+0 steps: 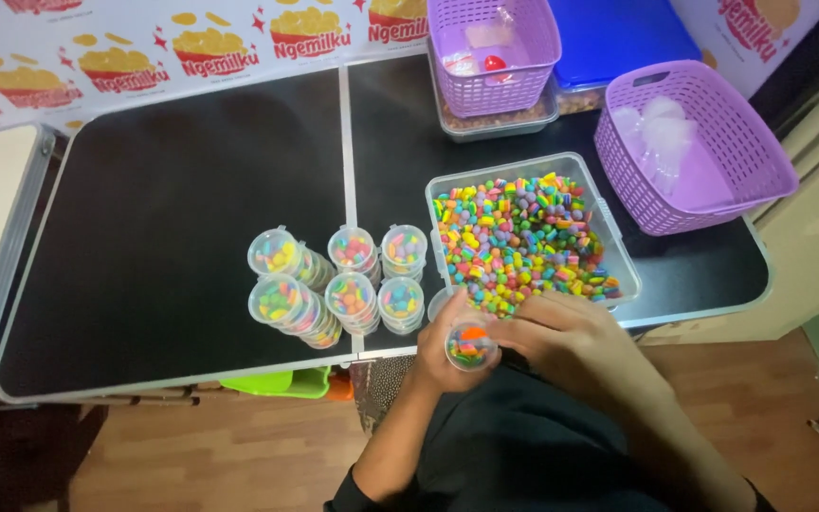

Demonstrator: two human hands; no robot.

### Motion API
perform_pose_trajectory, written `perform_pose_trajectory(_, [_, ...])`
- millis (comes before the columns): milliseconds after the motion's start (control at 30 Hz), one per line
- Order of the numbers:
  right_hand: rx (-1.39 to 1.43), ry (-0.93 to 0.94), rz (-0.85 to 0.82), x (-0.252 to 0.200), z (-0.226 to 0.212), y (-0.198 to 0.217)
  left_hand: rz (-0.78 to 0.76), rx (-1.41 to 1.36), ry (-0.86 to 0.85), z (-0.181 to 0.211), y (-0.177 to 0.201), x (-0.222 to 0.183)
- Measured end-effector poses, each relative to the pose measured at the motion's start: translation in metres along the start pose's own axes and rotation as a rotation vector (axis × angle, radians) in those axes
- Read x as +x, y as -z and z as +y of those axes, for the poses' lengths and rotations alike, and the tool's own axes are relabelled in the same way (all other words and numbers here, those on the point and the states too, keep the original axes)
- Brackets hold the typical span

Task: The person scoops colorful candies from a large tray into small clear plastic cups using an orange scoop. They fill several cups and place them on the table, then retrieve a lid from a purple basket to close a filled cup. The process repeats with additional cups.

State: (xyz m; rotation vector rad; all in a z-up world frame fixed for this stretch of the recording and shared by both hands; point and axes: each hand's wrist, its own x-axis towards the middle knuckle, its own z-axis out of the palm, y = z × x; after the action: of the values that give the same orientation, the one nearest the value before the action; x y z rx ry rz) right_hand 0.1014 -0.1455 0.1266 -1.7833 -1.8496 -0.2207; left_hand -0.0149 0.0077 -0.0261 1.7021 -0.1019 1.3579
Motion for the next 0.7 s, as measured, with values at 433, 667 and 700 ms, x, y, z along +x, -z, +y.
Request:
perform_pose_trajectory(433, [0.091,0.137,-0.137,0.026,-0.010,0.028,0.019,0.039,0.013,0.006,-0.002,0.002])
perform_pose_trajectory(667, [0.073,0.150,-0.094,0.017,-0.011,0.028,-0.022,0.013,0.025,0.003,0.001,0.000])
perform_pose_trajectory(700, [0.061,0.179,-0.132,0.016,-0.011,0.028,-0.024,0.013,0.020,0.002,0.000,-0.001])
